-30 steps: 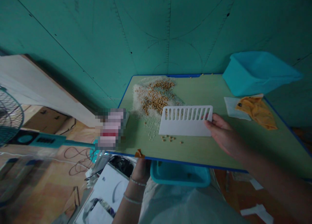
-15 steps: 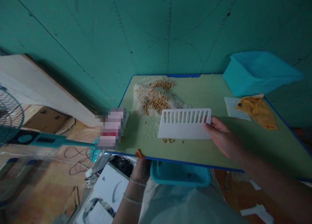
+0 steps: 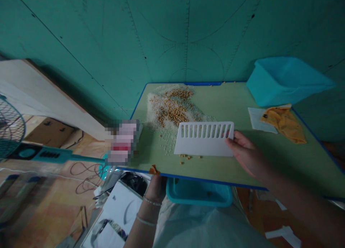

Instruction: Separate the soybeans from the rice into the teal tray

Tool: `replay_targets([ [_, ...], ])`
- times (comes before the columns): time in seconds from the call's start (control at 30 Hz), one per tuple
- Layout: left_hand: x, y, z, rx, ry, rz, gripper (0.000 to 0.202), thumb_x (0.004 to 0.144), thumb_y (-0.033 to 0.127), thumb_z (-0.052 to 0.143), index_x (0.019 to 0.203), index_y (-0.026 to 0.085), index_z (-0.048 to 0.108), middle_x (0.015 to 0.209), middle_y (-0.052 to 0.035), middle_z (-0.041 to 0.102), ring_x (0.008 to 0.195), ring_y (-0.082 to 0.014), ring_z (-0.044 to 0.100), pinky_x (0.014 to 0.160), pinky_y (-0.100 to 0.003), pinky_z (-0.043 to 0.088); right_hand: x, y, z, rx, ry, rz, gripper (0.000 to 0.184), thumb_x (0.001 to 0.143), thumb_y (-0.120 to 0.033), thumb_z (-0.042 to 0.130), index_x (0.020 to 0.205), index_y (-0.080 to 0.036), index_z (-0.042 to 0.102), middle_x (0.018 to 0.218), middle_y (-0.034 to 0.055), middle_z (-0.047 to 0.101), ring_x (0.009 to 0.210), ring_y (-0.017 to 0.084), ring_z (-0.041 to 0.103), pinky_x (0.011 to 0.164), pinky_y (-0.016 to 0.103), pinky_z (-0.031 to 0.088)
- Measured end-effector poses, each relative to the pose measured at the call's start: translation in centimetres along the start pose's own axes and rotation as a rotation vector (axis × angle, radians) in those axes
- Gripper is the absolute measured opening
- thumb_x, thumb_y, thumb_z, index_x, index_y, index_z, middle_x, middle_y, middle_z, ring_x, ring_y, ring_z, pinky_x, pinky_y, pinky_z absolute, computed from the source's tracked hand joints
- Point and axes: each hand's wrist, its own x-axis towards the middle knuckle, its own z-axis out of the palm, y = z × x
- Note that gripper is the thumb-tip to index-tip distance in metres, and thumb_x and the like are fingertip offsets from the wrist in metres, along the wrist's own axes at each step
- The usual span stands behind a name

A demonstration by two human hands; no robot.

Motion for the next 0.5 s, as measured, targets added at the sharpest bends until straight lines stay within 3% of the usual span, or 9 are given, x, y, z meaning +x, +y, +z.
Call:
replay_targets([
  [0.3, -0.06, 0.19, 0.40, -0.001, 0.011, -0.002, 0.020, 0.055, 0.027, 0.078, 0.074, 0.022, 0.072, 0.099, -0.0026, 0.074, 0.121, -0.0291, 0.047, 0.103, -0.040, 0.035, -0.32, 0.17, 0.22, -0.043, 0.010, -0.013, 0.023, 0.075, -0.037, 0.057, 0.096, -0.026, 0.056, 0.096, 0.0017, 0.069, 0.087, 0.022, 0.063, 0.074, 0.037, 0.047],
  [0.5, 0.13, 0.06, 0.08, 0.004, 0.010, 0.001, 0.024, 0.054, 0.029, 0.079, 0.076, 0.023, 0.072, 0.096, -0.0027, 0.075, 0.121, -0.0287, 0.047, 0.104, -0.041, 0.034, -0.55, 0.29, 0.08, -0.025, 0.009, -0.005, 0.021, 0.075, -0.035, 0.057, 0.095, -0.027, 0.057, 0.095, 0.0006, 0.069, 0.090, 0.022, 0.062, 0.075, 0.036, 0.047],
])
